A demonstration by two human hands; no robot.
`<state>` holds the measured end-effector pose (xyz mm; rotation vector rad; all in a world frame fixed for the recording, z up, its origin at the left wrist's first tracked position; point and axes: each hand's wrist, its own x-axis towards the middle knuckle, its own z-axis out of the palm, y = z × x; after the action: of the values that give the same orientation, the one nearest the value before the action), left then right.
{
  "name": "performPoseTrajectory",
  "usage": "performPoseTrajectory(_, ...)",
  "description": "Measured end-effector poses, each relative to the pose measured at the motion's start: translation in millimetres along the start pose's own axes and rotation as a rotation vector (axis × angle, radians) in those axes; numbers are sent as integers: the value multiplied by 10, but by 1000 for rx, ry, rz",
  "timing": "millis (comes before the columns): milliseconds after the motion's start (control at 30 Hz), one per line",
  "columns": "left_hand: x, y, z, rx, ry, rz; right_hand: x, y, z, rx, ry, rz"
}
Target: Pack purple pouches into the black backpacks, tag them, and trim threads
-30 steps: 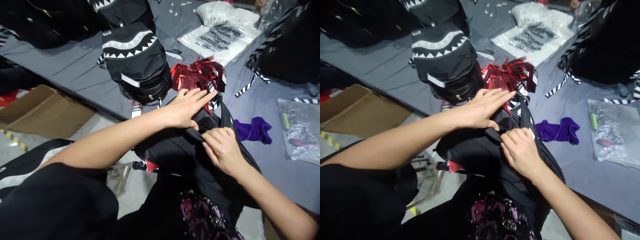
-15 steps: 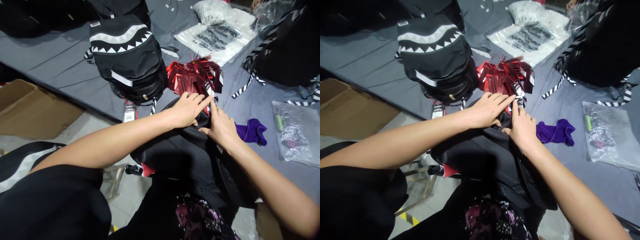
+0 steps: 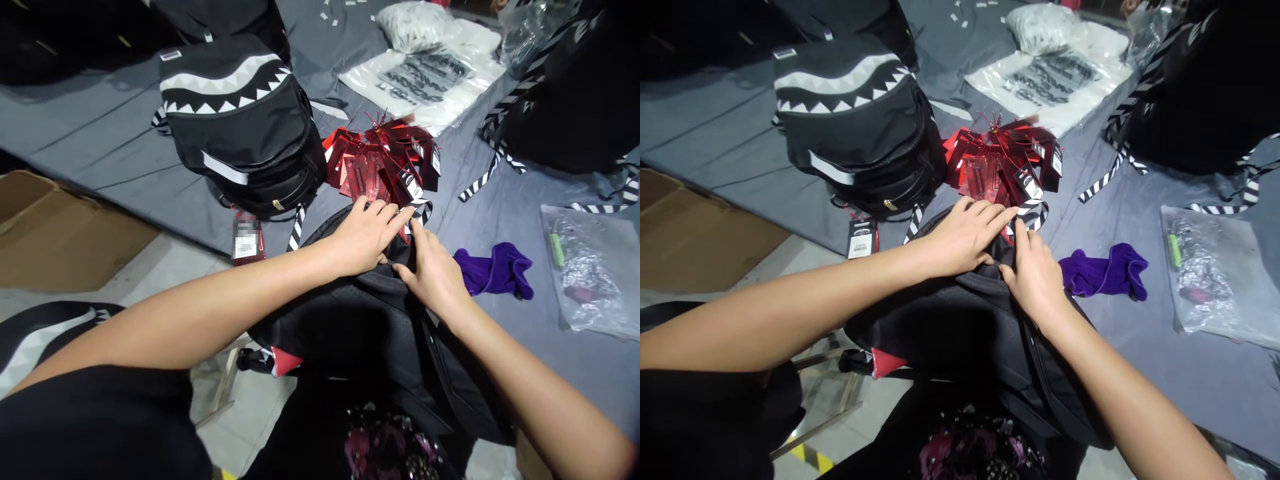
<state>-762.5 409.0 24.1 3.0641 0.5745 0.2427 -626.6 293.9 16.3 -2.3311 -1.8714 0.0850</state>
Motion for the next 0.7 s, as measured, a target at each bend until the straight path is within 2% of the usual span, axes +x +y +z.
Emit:
performPoseTrajectory(267, 12, -4, 26, 0, 8, -20, 17, 4, 35, 84, 69, -55)
performPoseTrajectory(333, 5, -7, 13, -11, 13, -18, -13, 102, -12, 175, 93, -117)
performPoseTrajectory(400, -9, -13, 1, -33, 32, -10, -117, 323, -59, 285, 183, -112)
performPoseTrajectory(467, -21, -23, 3, -58, 55, -4, -311, 671, -77, 324, 369, 23)
performPoseTrajectory(533, -24, -34, 25, -77, 70, -6, -568, 1089, -60, 254, 499, 217)
performPoseTrajectory(633, -11, -41, 70, -90, 75, -13, -905, 1637, 11, 119, 444, 476)
performPoseTrajectory(700, 1, -41, 93, -87, 76, -13, -982, 1828, 60, 68, 485, 658)
